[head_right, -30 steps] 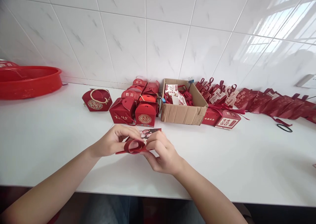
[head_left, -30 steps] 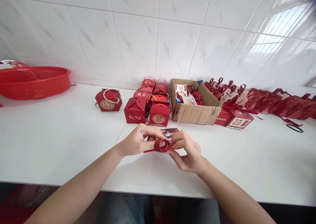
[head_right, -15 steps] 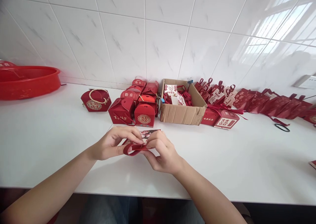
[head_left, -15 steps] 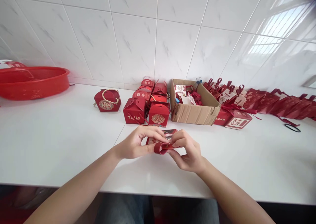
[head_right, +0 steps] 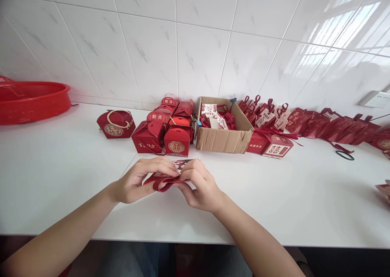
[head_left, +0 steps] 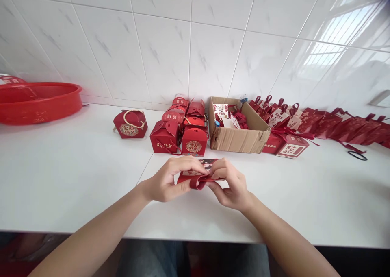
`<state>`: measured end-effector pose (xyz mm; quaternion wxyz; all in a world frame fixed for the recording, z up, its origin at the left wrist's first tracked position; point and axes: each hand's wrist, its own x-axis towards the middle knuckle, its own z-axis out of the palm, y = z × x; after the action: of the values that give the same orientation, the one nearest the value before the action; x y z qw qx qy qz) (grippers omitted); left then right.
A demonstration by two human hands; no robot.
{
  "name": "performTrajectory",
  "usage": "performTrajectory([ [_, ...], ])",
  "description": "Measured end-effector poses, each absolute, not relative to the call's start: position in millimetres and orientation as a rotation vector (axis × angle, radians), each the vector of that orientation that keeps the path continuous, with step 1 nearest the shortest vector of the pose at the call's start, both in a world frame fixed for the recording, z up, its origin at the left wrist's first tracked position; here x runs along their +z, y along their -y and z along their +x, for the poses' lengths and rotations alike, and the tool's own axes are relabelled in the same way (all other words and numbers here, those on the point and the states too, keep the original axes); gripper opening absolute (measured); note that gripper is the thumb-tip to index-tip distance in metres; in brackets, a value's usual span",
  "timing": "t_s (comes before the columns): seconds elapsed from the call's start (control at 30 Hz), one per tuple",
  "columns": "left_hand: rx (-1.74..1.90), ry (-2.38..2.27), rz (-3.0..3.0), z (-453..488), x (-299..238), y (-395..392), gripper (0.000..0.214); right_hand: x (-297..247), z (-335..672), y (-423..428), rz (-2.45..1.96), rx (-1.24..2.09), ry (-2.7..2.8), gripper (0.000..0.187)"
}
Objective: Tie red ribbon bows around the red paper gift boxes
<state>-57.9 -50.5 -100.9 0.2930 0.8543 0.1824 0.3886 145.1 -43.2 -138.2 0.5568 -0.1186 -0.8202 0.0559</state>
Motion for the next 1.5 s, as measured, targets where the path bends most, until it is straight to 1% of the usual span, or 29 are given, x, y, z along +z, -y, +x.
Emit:
performTrajectory([
  [0.17,0.979,-0.548,2.157,-56.5,-99.2,53.9,0.026,-138.7,145.0,42.8,-0.286,0.146,1.943,0.018],
  [0.4,1.052,-0.696,2.024,-52.4,-103.0,55.6,0.029,-137.8,144.9,43.2,-0.297,0.136,1.921,0.020],
  [0.53,1.048,-0.768,1.949,-50.9,-102.4,57.2,0.034,-135.4,144.8,44.4,-0.320,0.145,1.889,0.017],
  [0.67,1.056,-0.781,1.889,-49.0,-102.2,58.0,0.036,-134.7,145.6,44.0,-0.323,0.158,1.889,0.019],
  [0.9,1.081,-0.774,1.904,-48.3,-105.4,57.8,0.036,-137.4,145.5,42.6,-0.307,0.085,1.901,0.023],
  [1.07,1.072,-0.767,1.885,-48.8,-107.2,57.8,0.035,-138.8,145.8,42.7,-0.294,0.089,1.914,0.027],
  [1.3,1.075,-0.709,1.911,-49.8,-112.7,55.9,0.030,-138.7,146.1,42.7,-0.278,0.110,1.949,0.027],
  [1.5,1.091,-0.492,2.080,-51.4,-109.9,55.5,0.020,-143.1,146.1,42.7,-0.361,0.187,1.871,0.035],
])
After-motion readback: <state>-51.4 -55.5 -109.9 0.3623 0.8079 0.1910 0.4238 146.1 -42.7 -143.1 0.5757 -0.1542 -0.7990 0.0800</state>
